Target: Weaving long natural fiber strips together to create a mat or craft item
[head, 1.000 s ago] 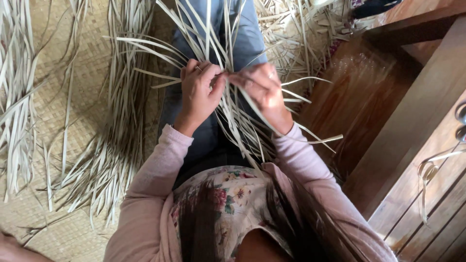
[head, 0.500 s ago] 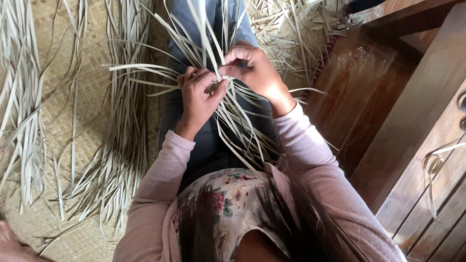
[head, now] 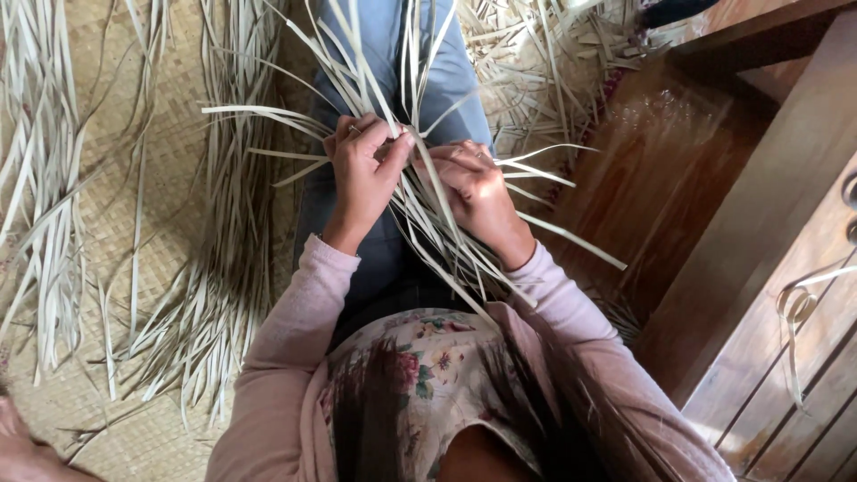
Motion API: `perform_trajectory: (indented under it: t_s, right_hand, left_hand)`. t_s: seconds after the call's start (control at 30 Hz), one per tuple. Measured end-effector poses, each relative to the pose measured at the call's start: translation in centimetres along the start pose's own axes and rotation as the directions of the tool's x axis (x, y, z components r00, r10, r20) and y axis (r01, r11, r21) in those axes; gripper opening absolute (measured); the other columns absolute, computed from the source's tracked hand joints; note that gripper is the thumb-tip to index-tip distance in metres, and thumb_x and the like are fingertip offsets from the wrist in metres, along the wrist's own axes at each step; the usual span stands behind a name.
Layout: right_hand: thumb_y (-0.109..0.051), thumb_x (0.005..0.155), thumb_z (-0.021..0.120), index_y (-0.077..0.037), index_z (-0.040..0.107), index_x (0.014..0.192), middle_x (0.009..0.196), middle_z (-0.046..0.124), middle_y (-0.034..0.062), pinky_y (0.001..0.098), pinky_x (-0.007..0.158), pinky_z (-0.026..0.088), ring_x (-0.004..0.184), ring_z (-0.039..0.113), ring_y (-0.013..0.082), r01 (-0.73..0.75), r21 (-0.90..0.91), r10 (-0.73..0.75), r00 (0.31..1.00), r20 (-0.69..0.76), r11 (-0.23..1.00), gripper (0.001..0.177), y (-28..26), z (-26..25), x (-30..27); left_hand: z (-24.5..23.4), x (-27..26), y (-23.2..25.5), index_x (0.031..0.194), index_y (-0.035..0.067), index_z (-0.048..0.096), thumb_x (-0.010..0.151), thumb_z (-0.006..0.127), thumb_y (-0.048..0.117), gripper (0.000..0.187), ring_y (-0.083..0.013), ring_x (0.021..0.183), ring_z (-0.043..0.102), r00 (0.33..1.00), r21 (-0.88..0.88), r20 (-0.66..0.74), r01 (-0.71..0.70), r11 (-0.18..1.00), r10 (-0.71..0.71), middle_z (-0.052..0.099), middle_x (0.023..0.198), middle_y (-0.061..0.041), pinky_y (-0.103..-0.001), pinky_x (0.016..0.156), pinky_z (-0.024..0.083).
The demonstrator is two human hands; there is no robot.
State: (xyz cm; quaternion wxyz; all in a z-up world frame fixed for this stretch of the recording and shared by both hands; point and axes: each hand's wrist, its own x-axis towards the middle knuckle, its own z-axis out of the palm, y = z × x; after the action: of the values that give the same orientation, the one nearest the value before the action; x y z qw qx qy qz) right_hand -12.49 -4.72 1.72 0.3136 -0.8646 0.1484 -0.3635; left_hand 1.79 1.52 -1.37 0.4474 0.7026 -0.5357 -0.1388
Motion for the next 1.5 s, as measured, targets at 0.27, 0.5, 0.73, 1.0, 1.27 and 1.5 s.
perform_trajectory:
  t_s: [0.27,0.5,0.73,1.0,1.27,1.5]
  right_hand:
    - [-0.008,0.082,0.061,-0.004,0.062,0.082,0.073,0.06,0.0086,0.0307,0.064,0.046,0.067,0.059,0.0212,-0.516,0.305,0.525,0.849,0.058,0.801,0.004,0.7,1.2,-1.8]
    - [-0.001,0.081,0.054,0.001,0.059,0.084,0.052,0.05,0.0021,0.017,0.045,0.036,0.049,0.043,0.0066,-0.61,0.513,0.604,0.77,0.204,0.604,0.006,1.3,-0.3,0.0]
    - [0.0,0.087,0.048,0.006,0.056,0.093,0.057,0.052,0.0072,0.0173,0.041,0.035,0.042,0.043,0.0072,-0.337,0.888,0.528,0.839,0.132,0.313,0.012,0.3,-2.6,3.6]
    - [-0.027,0.091,0.054,-0.007,0.065,0.096,0.094,0.067,0.0036,0.0465,0.101,0.011,0.096,0.058,0.0189,-0.045,-0.375,0.165,0.941,0.296,0.926,0.022,3.1,-1.3,1.9]
    - [-0.015,0.082,0.054,-0.014,0.06,0.085,0.071,0.056,0.0013,0.0377,0.076,0.034,0.07,0.054,0.0194,-0.166,-0.466,0.203,0.979,0.029,0.869,0.007,1.4,0.2,-0.2]
    - [-0.012,0.075,0.062,-0.016,0.063,0.075,0.07,0.062,0.0012,0.0379,0.063,0.046,0.067,0.061,0.0264,-0.444,-0.422,0.474,0.88,-0.037,0.791,0.005,4.3,-4.8,-4.7]
  left_hand:
    - [1.0,-0.7,0.4,0.076,0.013,0.057,0.08,0.061,0.019,0.008,-0.0168,0.085,0.047,0.993,0.076,-0.115,-0.024,0.997,0.032,0.054,0.076,0.003,-0.032,0.079,0.026]
    - [1.1,-0.6,0.7,0.07,0.01,0.053,0.081,0.062,0.018,0.016,-0.0216,0.082,0.048,0.976,0.159,-0.057,-0.197,0.967,0.208,0.052,0.071,-0.001,-0.036,0.076,0.029]
    - [0.5,0.1,1.3,0.07,0.01,0.057,0.069,0.066,0.009,0.009,-0.0202,0.075,0.047,0.992,0.054,-0.014,-0.122,0.991,0.123,0.051,0.067,0.0,-0.035,0.072,0.028]
    - [0.2,0.6,1.7,0.072,0.007,0.061,0.071,0.06,0.005,0.003,-0.0169,0.067,0.045,0.994,-0.054,-0.077,-0.076,0.996,0.072,0.051,0.066,0.003,-0.03,0.069,0.031]
    - [2.1,-0.4,1.4,0.069,0.017,0.056,0.078,0.06,0.018,0.009,-0.0147,0.082,0.048,0.989,0.054,-0.147,0.018,0.998,-0.01,0.054,0.073,0.008,-0.034,0.077,0.026]
    - [3.0,0.2,0.6,0.068,0.018,0.054,0.076,0.059,0.017,0.009,-0.0167,0.081,0.048,0.965,0.078,-0.26,-0.011,0.997,0.031,0.052,0.071,0.007,-0.035,0.076,0.025]
